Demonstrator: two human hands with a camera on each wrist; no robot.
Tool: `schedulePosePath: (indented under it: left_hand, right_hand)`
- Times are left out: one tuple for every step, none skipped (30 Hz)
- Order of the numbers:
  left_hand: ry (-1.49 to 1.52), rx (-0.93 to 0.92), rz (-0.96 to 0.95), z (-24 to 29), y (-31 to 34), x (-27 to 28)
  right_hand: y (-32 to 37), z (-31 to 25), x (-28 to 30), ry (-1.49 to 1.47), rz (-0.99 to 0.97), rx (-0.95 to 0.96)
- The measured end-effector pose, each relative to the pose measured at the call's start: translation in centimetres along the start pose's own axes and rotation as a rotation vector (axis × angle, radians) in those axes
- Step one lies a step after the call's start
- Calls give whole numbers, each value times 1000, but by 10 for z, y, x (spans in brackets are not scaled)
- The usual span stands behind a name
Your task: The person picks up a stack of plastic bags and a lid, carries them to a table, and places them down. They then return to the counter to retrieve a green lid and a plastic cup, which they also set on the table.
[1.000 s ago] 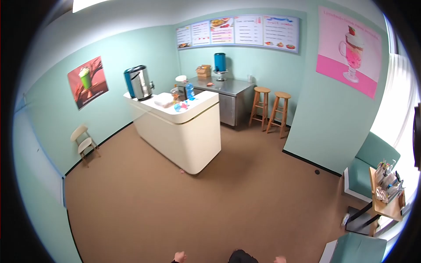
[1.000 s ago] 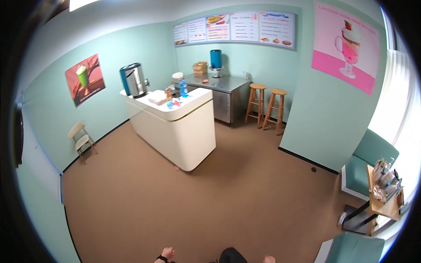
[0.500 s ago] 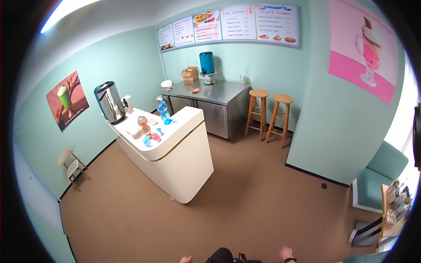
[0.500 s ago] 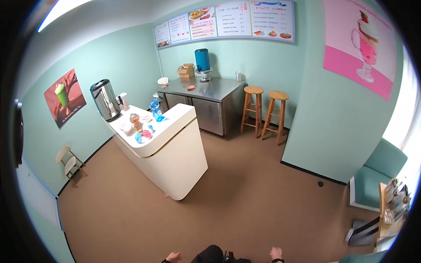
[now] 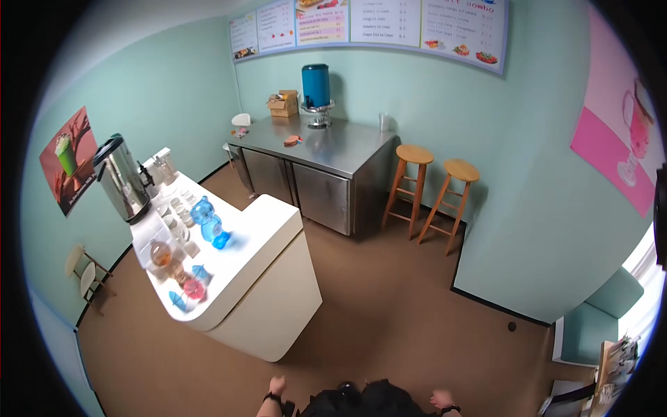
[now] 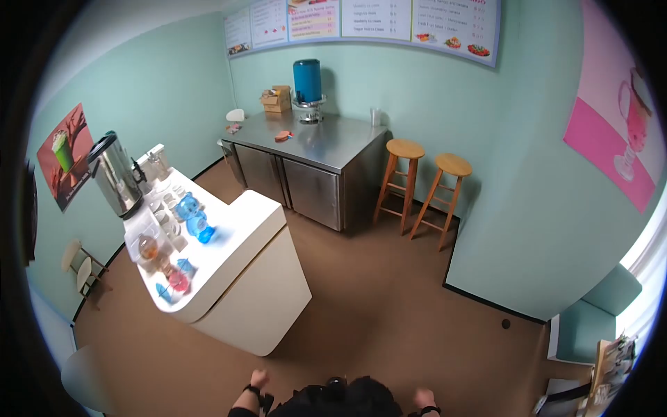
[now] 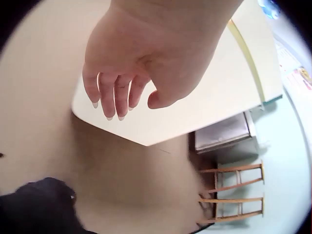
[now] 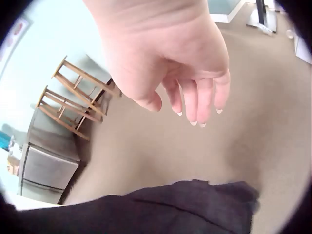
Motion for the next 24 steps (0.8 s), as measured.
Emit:
schedulePosePath:
  left_hand:
    - [-180,-148,-76,67,-17,1]
    - [-91,-112,-158,120,-37,-5]
    - [-1,-77,-237,167,-59,-14]
    - [44,-131,-197,212,-78,-22]
    - [94,-183,-157,249,-97,-28]
    - [93,-179,-161,277,-121,-31]
    - [42,-233,-169,304,-142,-38]
    - [-5,-287,-174,326,-162,-46]
    - [5,-281,-170,339,-182,-55]
    - [46,-235,-173,341,-204,-64]
    - [84,-193,-170,341,-225,-68]
    - [-109,-131,-251,341,-234,-69]
    - [-100,5,-295,347,-231,-69]
    - [-17,92,-214,352,-222,-70]
    - [0,189,-311,350,-219,-72]
    - [-25,241,-287,350,-220,-72]
    - [54,198,-388,321,-235,-81]
    - [-203,199,-383,304,-243,-83]
    - [109,344,-404,300,-234,-84]
    - [204,330,-347,300,-229,-86]
    - [223,338,-339,243,-239,-104]
    - [708,157,-669,242,-252,-121]
    - [722,159,-656,268,-253,-118]
    - [729,185,-631,276,-261,-117]
  right_hand:
    - [-11,-2,7,-2,4,-18]
    - [-31,4,17,-161,23,-56]
    - [-46,2,17,-322,43,-89]
    - [-37,-15,11,-329,45,-98]
    - [7,-52,7,-219,130,-153]
    - [31,-87,5,-103,215,-206]
    - [4,-94,9,-98,219,-204]
    - [-22,-101,8,255,122,-195]
    - [-120,-54,22,610,19,-184]
    - [-76,-128,1,622,18,-179]
    - [-20,-215,-27,921,52,-177]
    - [66,-309,-64,1216,81,-175]
    - [7,-269,-53,1223,66,-176]
    - [-64,-255,-49,883,20,-118]
    - [-107,-309,-66,542,-20,-59]
    - [-156,-354,-74,203,-59,2]
    - [-197,-414,-93,-134,-98,60]
    - [-245,-416,-91,-468,-136,112]
    - [-248,-460,-111,-291,-36,157]
    - [-249,-515,-141,-114,63,208]
    - [-257,-556,-169,-127,-20,243]
    - [-268,-595,-200,-140,-104,276]
    - [-278,-633,-232,-116,-119,337]
    - [-285,-664,-265,-95,-135,391]
Point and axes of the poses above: each hand's wrist, its own y-axis away from the middle knuckle, its own x-axis out of the back of the hand, z = x × y, the point moved 4 cm from there along -y, towards the middle knuckle, and after that the axes turned 13 degrees about -y, right-handed, at the moved point
